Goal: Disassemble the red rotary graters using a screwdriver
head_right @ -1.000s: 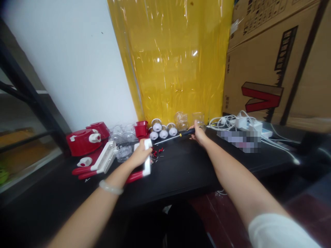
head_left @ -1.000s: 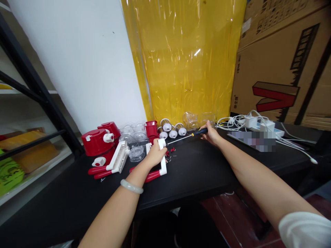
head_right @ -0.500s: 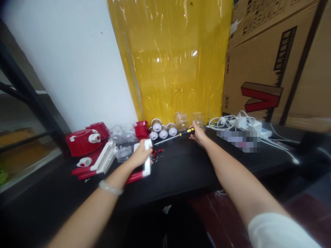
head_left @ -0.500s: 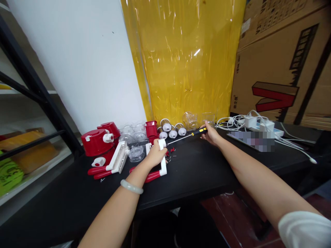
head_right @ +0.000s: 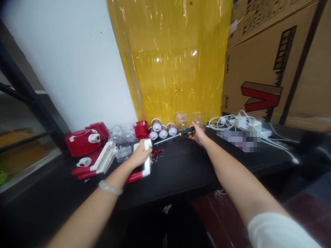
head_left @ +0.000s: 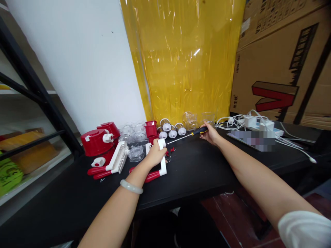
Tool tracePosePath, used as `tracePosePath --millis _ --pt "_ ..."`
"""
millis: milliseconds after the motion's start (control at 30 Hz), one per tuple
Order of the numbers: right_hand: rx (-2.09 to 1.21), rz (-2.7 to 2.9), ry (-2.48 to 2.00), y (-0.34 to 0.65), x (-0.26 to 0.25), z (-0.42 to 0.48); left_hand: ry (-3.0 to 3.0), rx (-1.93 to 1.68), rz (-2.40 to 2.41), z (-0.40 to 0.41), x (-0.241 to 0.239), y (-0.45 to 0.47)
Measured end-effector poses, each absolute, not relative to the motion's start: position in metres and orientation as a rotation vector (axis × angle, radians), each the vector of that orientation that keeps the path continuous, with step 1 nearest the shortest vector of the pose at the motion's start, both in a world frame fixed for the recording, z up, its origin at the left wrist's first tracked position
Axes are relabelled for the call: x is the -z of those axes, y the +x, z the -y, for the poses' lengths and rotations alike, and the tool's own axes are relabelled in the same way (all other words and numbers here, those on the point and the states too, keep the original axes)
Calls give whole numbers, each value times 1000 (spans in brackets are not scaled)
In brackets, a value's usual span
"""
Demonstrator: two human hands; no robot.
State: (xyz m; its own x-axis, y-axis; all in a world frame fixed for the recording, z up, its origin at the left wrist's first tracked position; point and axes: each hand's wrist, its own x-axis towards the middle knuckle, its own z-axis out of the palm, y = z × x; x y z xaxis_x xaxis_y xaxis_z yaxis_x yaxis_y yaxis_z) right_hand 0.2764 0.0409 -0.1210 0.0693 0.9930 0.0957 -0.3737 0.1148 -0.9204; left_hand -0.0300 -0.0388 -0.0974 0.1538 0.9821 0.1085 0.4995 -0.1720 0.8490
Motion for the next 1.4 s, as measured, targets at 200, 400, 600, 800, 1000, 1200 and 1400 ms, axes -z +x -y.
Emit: tracePosePath --millis 200,400,600,800,1000,1200,1400 --pt "-1124 1032 -946 276 127 -45 1765 -906 -1442 39 96 -30" --pt "-1236 917 -856 275 121 -40 1754 -904 -1436 41 95 -29" --pt "-1254 891 -909 274 119 -39 1761 -914 -1435 40 95 -29" --pt "-1169 986 -954 275 125 -43 1768 -925 -1417 37 98 -31" --pt "-1281 917 -829 276 120 -39 1768 -901 -1442 38 98 -31" --pt "-1269 911 -897 274 120 -39 1771 -923 -1425 38 98 -31" --pt "-1187 944 -928 273 122 -41 1782 -911 -1444 37 98 -31"
